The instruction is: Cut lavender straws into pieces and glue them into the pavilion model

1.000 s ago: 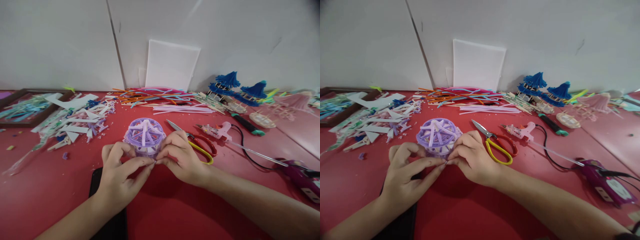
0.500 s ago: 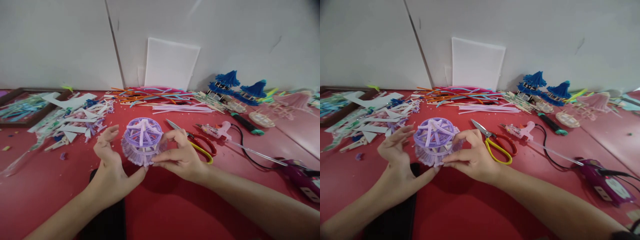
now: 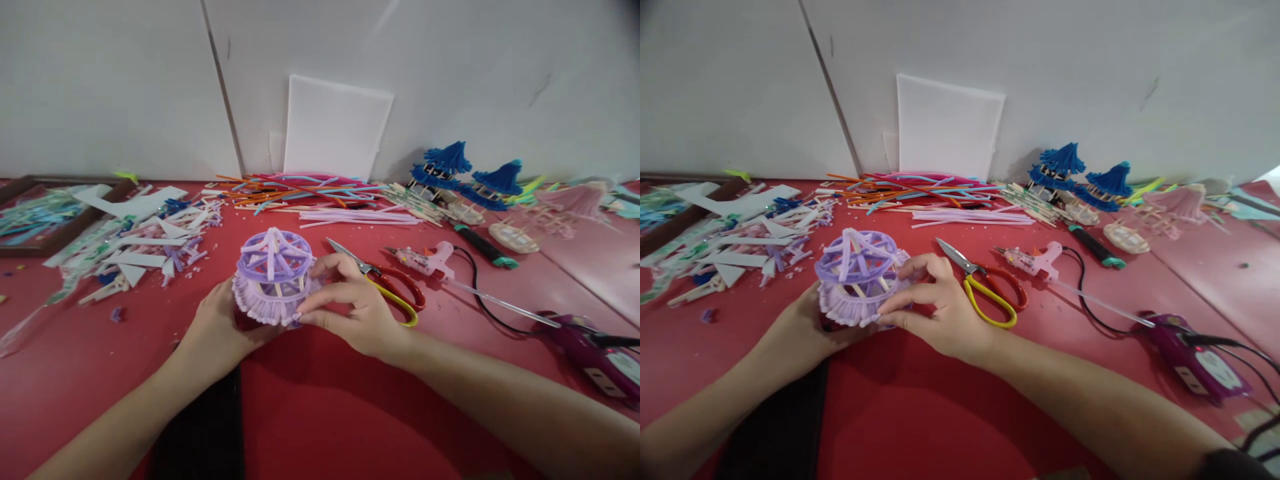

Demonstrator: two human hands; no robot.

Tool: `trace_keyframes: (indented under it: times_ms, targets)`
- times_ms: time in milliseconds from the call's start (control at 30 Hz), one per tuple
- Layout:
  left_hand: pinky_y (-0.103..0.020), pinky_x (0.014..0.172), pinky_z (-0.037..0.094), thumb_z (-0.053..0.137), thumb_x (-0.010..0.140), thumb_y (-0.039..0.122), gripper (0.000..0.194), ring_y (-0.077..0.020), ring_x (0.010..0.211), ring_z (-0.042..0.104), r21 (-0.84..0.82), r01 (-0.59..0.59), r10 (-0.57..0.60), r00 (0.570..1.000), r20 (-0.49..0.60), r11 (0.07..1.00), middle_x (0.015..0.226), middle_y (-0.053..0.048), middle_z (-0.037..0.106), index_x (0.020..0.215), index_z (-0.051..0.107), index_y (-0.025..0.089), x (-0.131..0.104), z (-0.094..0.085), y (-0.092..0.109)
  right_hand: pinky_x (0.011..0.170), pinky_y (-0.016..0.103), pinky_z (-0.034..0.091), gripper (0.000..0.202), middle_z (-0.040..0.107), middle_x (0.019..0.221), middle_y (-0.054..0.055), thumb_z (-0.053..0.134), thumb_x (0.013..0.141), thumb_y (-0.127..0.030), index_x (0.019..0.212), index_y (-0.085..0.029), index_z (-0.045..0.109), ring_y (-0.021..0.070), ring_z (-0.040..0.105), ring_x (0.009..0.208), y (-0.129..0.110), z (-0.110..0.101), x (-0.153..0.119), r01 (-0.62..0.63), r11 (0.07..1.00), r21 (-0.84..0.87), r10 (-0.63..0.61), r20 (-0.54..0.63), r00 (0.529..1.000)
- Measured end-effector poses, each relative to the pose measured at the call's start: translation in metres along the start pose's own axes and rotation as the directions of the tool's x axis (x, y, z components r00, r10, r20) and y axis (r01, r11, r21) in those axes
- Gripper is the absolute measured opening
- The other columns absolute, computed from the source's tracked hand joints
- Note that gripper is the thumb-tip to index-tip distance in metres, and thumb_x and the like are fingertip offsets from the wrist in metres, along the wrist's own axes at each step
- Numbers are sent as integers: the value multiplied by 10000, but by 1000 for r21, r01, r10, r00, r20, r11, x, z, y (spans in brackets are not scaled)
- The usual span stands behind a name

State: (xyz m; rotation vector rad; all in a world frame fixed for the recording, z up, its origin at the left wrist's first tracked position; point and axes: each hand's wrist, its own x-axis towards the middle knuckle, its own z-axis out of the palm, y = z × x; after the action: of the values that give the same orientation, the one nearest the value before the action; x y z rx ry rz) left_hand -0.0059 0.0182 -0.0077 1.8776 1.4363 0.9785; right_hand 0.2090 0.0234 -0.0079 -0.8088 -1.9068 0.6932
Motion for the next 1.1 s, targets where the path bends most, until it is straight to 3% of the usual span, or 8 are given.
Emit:
trace_keyframes:
  times_ms: [100, 200, 367, 500, 633, 767, 900, 1100]
  targets:
    - [-493, 891, 539, 797, 614, 336, 541, -326, 1051, 656, -184, 67, -73, 997, -22, 981, 1126, -113, 700, 1097, 587, 215, 4, 3, 13, 965, 382, 464, 25, 530, 1039, 42, 728, 796, -282, 807, -264, 741, 182, 541, 1057, -4, -6, 9, -15, 997, 78, 21, -81, 997]
    - [-438, 921, 541, 804, 635, 290, 639, -297, 1144, 613, -522, 38, -66, 997, -35, 852, 1285, -93, 618, 1202, 511, 247, 18, 4, 35, 990, 392, 452, 51, 539, 1065, 48, 707, 816, -302, 827, -263, 738, 190, 526, 1103, -16, -20, 32, 10, 996, 86, 7, -202, 979]
    - [-441, 928, 529, 804, 675, 300, 420, -296, 1083, 641, -774, 55, -79, 997, 6, 631, 1095, -62, 695, 1027, 591, 220, 54, -5, 74, 901, 356, 480, 223, 615, 1025, 36, 592, 890, -414, 821, -270, 747, 194, 556, 1061, -40, -65, 79, 93, 985, 143, -35, -359, 933]
    - [-442, 996, 473, 810, 674, 283, 421, -301, 1135, 607, -814, 87, -60, 996, 64, 575, 1127, -71, 680, 1034, 603, 214, 67, -15, 82, 580, 251, 438, 153, 590, 679, -13, 679, 824, -402, 816, -267, 749, 103, 529, 626, -48, -92, 92, 17, 966, 260, 76, -343, 936]
    - [-424, 1009, 460, 810, 677, 248, 473, -319, 1206, 556, -785, 105, -21, 993, 116, 610, 1234, -98, 640, 1093, 591, 209, 66, -23, 70, 419, 233, 279, 187, 456, 462, -62, 734, 755, -418, 803, -238, 749, 67, 364, 434, -48, -90, 87, -142, 929, 343, 221, -205, 953]
    - [-379, 978, 491, 811, 676, 239, 511, -312, 1223, 548, -780, 145, -49, 988, 146, 609, 1246, -90, 643, 1134, 586, 225, 63, -26, 62, 494, 249, 357, 180, 588, 618, -28, 761, 719, -410, 791, -245, 761, 71, 432, 510, -51, -74, 82, -224, 908, 355, 263, -66, 963]
    - [-356, 956, 510, 829, 648, 220, 544, -310, 1230, 544, -770, 165, -71, 985, 155, 616, 1254, -77, 643, 1141, 601, 237, 60, -27, 62, 704, 290, 435, 140, 595, 839, 2, 771, 723, -367, 824, -271, 762, 132, 533, 787, -52, -66, 82, -136, 970, 201, 173, -183, 968]
    - [-372, 962, 508, 834, 633, 174, 556, -304, 1230, 544, -783, 148, 2, 982, 187, 604, 1278, -63, 630, 1133, 604, 251, 57, -23, 61, 841, 328, 415, 72, 527, 908, 21, 771, 722, -333, 767, -278, 761, 176, 500, 973, -47, -64, 81, -56, 990, 128, 78, -174, 982]
